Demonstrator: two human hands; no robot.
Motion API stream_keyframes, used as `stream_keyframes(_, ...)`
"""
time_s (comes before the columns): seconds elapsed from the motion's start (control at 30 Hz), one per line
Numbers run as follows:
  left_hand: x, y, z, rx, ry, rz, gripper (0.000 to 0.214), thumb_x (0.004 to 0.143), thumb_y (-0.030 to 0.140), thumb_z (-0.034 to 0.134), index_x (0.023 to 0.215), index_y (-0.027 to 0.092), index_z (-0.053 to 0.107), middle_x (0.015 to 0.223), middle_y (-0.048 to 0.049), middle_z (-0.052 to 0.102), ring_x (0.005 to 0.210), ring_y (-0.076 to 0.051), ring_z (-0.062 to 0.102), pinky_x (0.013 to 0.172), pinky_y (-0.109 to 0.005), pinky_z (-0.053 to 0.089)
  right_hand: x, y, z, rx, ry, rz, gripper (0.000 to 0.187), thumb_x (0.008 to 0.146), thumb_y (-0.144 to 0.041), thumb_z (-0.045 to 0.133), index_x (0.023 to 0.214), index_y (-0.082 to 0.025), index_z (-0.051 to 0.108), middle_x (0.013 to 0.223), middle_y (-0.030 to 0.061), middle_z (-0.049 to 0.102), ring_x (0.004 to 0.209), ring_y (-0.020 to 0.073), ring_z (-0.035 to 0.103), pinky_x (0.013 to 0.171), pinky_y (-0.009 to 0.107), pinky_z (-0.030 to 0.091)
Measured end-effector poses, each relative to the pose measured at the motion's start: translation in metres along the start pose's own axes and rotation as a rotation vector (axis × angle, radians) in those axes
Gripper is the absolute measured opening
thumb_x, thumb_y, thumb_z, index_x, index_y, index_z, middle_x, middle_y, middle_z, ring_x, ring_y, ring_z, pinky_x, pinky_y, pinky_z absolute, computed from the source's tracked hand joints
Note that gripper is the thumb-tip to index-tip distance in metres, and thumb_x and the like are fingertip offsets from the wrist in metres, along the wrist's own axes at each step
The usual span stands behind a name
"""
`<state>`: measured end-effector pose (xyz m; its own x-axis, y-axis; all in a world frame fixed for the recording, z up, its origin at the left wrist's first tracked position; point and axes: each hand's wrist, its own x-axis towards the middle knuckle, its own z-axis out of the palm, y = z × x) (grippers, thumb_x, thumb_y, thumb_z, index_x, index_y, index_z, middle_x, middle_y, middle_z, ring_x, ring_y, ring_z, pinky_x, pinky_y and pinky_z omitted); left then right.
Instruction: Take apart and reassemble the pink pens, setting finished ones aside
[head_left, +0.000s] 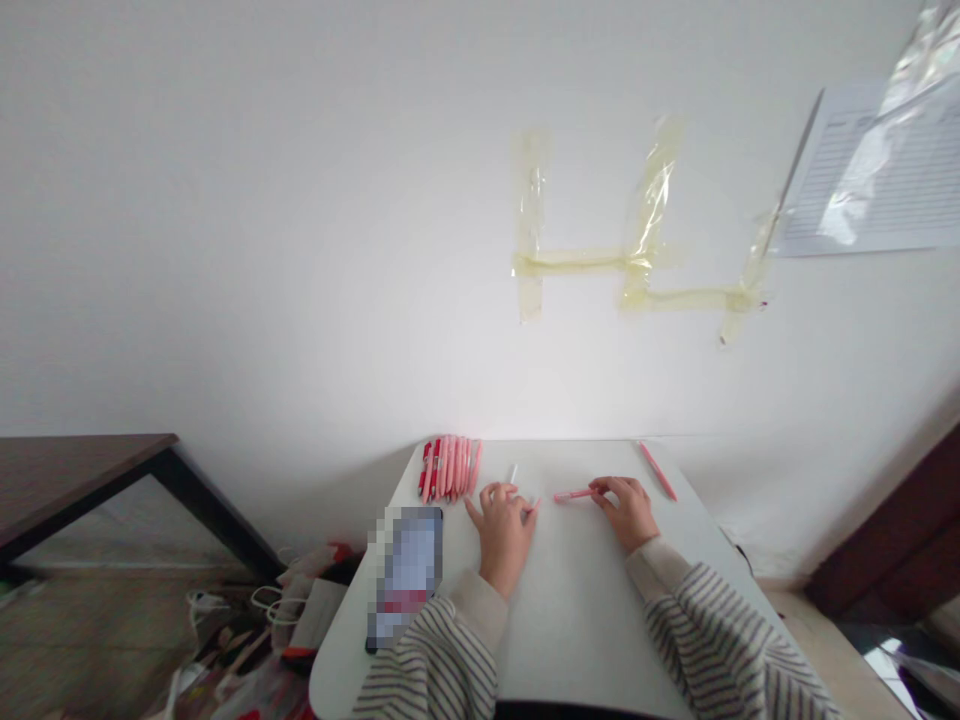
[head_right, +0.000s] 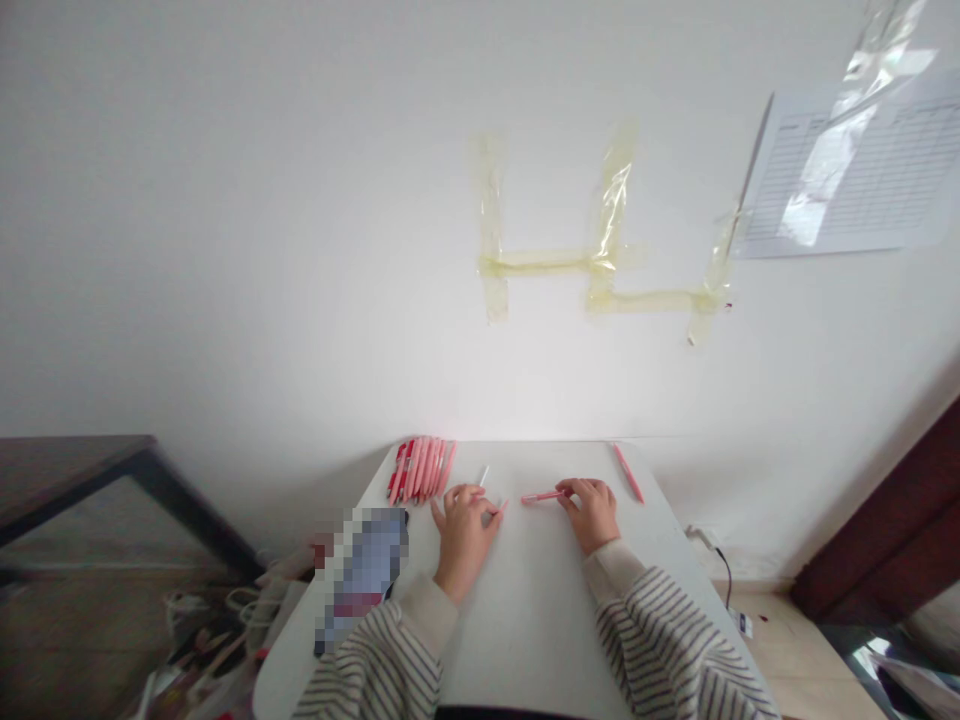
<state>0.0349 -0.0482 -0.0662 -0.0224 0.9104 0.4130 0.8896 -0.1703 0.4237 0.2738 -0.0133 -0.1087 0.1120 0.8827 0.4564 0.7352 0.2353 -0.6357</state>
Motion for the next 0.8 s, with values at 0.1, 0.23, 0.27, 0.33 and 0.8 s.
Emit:
stream_keyframes(0.1,0.0,-0.0028,-0.0006,0.063,0.057,-0.01,0.015,0.089,0.034,0.066,0.082,0.026,0.076,0.119,-0.0049,0.068,0.125,-0.03,0.048,0.116,-0.072,0.019,-0.0002,0.0002,0.0,-0.019,0.004,0.017,0.02,0.086,-0.037,0.059,0.094,-0.03,0.075,0.094,0.0024,0.078,0.102,0.0274,0.06,0.099,0.049,0.043)
stream_keyframes(0.23,0.0007,-0.0052,-0.0004,0.119,0.073,-0.007,0.016,0.091,0.032,0.064,0.083,0.026,0.076,0.118,-0.0046,0.068,0.124,-0.03,0.049,0.116,-0.073,0.017,-0.0006,0.0012,0.001,-0.037,0.038,0.002,0.018,0.086,-0.037,0.06,0.093,-0.031,0.075,0.092,0.0017,0.077,0.101,0.0268,0.061,0.096,0.047,0.044)
stream_keyframes(0.27,0.001,-0.0056,-0.0002,0.126,0.078,-0.004,0.016,0.091,0.033,0.063,0.083,0.026,0.076,0.118,-0.0047,0.068,0.124,-0.03,0.048,0.116,-0.074,0.017,-0.0006,0.0017,0.0014,-0.037,0.045,-0.004,0.017,0.086,-0.036,0.06,0.093,-0.031,0.075,0.092,0.0015,0.077,0.1,0.0267,0.062,0.096,0.046,0.045)
stream_keyframes(0.33,0.0018,-0.0065,0.0004,0.133,0.09,0.0,0.017,0.091,0.033,0.062,0.084,0.026,0.076,0.118,-0.0052,0.068,0.124,-0.03,0.048,0.116,-0.074,0.016,-0.0006,0.0029,0.0021,-0.033,0.052,-0.016,0.017,0.085,-0.036,0.061,0.093,-0.031,0.075,0.091,0.0013,0.077,0.099,0.0265,0.062,0.095,0.046,0.045)
stream_keyframes(0.8,0.001,-0.0015,0.0076,-0.019,0.074,0.094,0.011,0.086,0.029,0.07,0.076,0.026,0.073,0.117,-0.0037,0.068,0.122,-0.028,0.051,0.117,-0.071,0.018,-0.0003,0.005,0.0022,-0.027,0.024,-0.018,0.019,0.087,-0.039,0.058,0.093,-0.031,0.075,0.092,0.0021,0.077,0.1,0.0279,0.062,0.096,0.049,0.044)
